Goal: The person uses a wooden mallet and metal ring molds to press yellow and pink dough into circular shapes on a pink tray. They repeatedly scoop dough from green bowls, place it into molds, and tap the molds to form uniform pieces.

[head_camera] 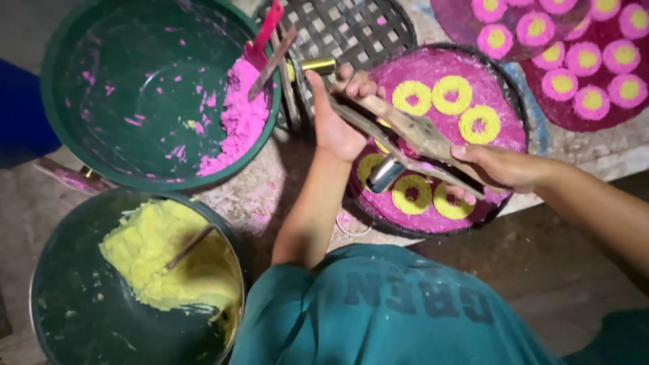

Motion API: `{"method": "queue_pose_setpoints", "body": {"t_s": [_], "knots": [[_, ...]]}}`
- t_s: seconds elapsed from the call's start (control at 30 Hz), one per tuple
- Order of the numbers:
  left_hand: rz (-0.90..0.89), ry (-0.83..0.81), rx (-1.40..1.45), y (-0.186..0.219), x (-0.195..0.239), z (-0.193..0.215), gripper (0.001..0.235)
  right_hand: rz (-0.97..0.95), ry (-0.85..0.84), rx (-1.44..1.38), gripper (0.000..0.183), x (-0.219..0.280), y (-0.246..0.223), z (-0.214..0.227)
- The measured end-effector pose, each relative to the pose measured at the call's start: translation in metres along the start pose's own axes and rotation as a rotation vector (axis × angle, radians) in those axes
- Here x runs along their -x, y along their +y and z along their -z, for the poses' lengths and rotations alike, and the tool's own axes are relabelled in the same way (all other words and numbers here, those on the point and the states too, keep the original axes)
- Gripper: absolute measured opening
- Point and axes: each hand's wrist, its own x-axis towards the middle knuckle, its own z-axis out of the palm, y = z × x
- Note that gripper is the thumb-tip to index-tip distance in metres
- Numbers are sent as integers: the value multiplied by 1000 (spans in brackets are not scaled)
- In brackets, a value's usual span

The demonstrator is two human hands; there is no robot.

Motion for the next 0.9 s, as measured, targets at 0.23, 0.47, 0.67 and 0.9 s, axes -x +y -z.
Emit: {"method": "queue_pose_setpoints", "body": {"t_s": [0.23, 0.47, 0.67, 0.9], "knots": [[-53, 120, -11, -12, 6, 28, 47, 174, 474, 659, 68, -6, 2, -35], [-69, 145, -48, -4, 15, 50, 52, 278, 505, 690, 58, -9, -8, -61], [-116, 213, -69, -8, 9, 37, 50, 342, 551, 748, 59, -23, 2, -49], [-55, 164, -210, 0, -25, 0, 41, 304, 365, 495, 69, -23, 4, -7]]}}
